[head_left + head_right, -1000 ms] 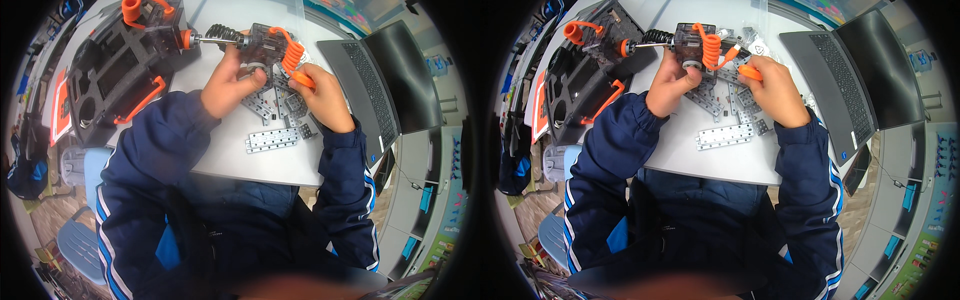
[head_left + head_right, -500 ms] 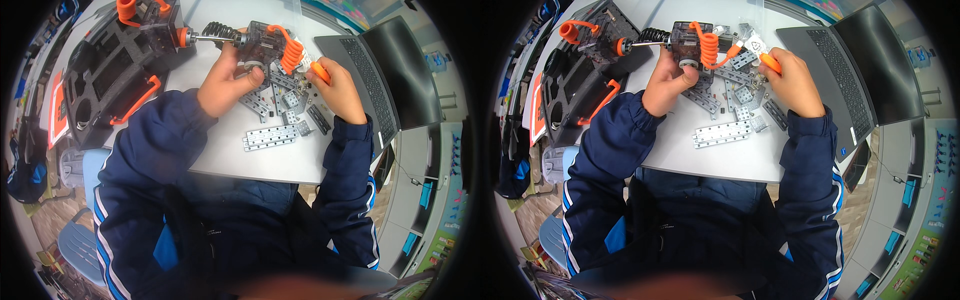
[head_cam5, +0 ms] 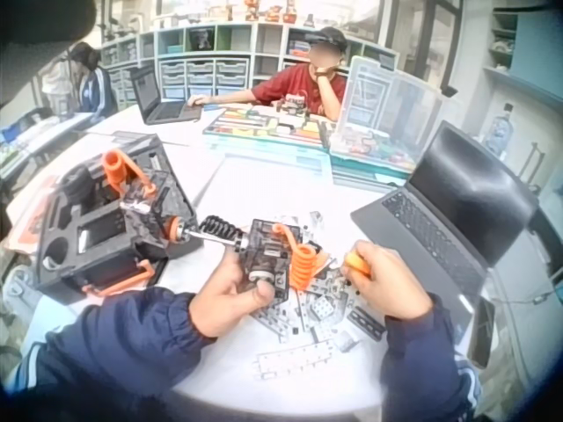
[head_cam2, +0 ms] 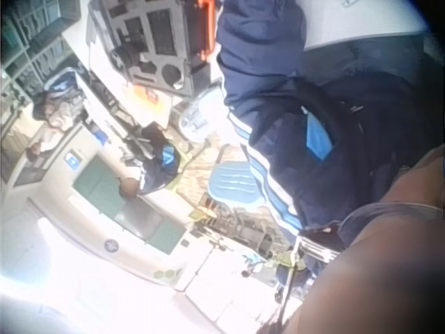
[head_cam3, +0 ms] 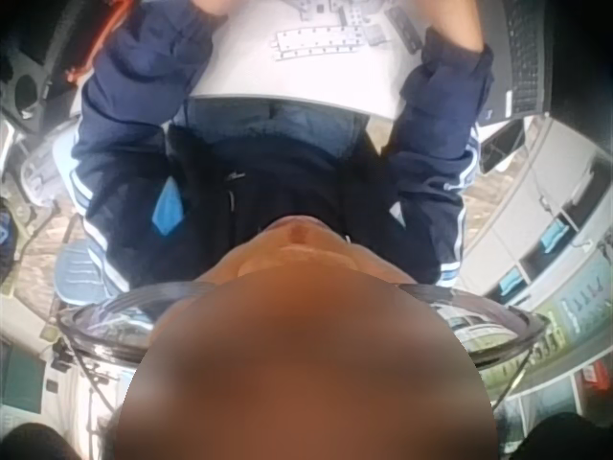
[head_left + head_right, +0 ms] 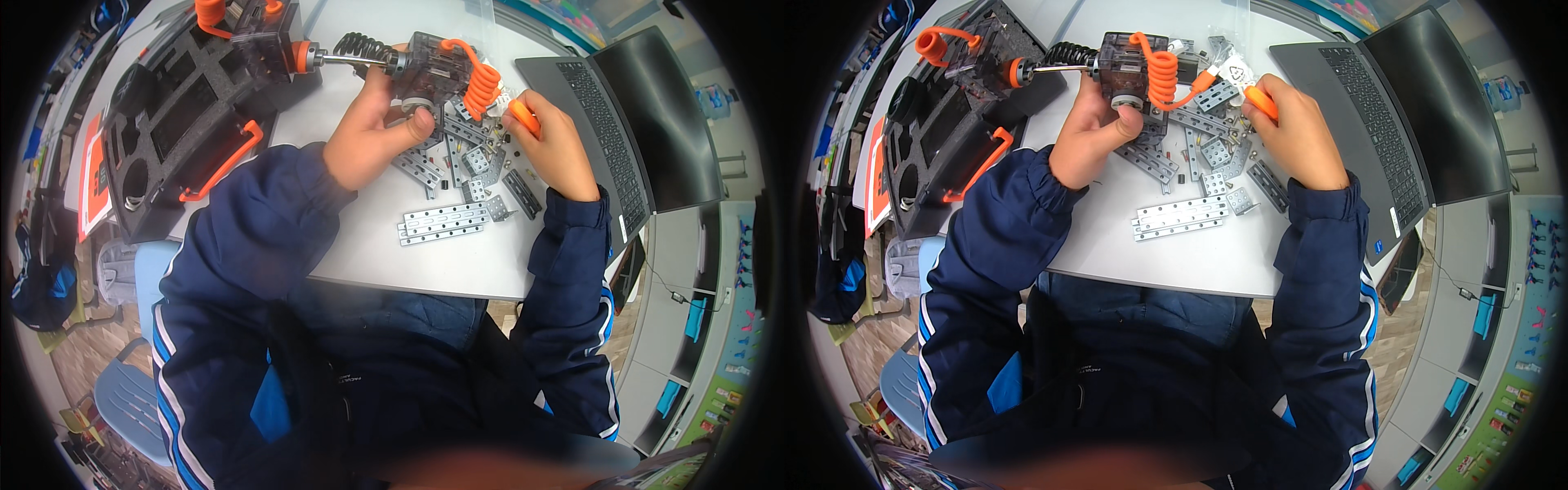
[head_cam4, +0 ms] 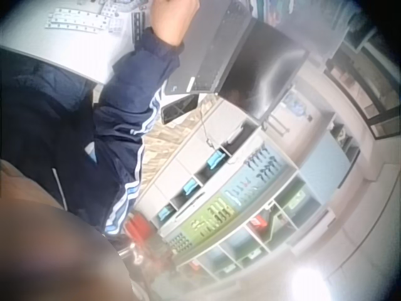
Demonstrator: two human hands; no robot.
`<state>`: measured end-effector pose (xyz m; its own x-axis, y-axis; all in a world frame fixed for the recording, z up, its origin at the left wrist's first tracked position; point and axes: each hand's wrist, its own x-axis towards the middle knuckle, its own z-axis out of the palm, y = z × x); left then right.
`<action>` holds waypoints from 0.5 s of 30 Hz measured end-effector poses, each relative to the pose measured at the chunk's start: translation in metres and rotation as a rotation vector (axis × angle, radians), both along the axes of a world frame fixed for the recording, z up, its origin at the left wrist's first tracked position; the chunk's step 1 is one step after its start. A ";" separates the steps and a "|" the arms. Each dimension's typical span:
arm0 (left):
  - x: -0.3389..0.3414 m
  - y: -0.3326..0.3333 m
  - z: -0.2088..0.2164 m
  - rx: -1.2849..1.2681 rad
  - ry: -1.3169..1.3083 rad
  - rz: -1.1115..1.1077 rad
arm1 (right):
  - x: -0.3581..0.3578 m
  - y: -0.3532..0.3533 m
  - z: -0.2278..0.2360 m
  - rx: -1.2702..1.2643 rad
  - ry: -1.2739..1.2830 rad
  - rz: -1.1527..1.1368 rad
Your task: The person assembles a mechanical device using metal brackets, screws, and a motor with an orange coiled cable. They use an orange screwdriver to fasten components together, repeatedly aligning and tightening parts while holding the motor assembly.
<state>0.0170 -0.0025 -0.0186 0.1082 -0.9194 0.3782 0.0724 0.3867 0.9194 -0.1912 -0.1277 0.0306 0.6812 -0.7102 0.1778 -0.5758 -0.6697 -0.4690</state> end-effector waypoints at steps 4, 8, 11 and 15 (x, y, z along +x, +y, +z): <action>0.000 0.000 0.000 0.011 0.000 -0.005 | 0.000 0.000 0.001 0.045 -0.010 -0.013; 0.001 0.000 -0.001 0.005 -0.023 0.006 | 0.001 -0.002 -0.002 0.021 0.007 -0.021; 0.001 -0.001 -0.001 -0.007 -0.029 0.007 | -0.001 -0.003 -0.003 0.019 0.035 -0.019; 0.001 -0.001 -0.001 0.007 -0.037 0.008 | -0.001 -0.003 -0.003 0.033 0.029 -0.012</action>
<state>0.0179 -0.0037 -0.0196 0.1021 -0.9212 0.3753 0.0352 0.3804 0.9241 -0.1918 -0.1309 0.0279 0.6771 -0.7236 0.1338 -0.5977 -0.6468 -0.4738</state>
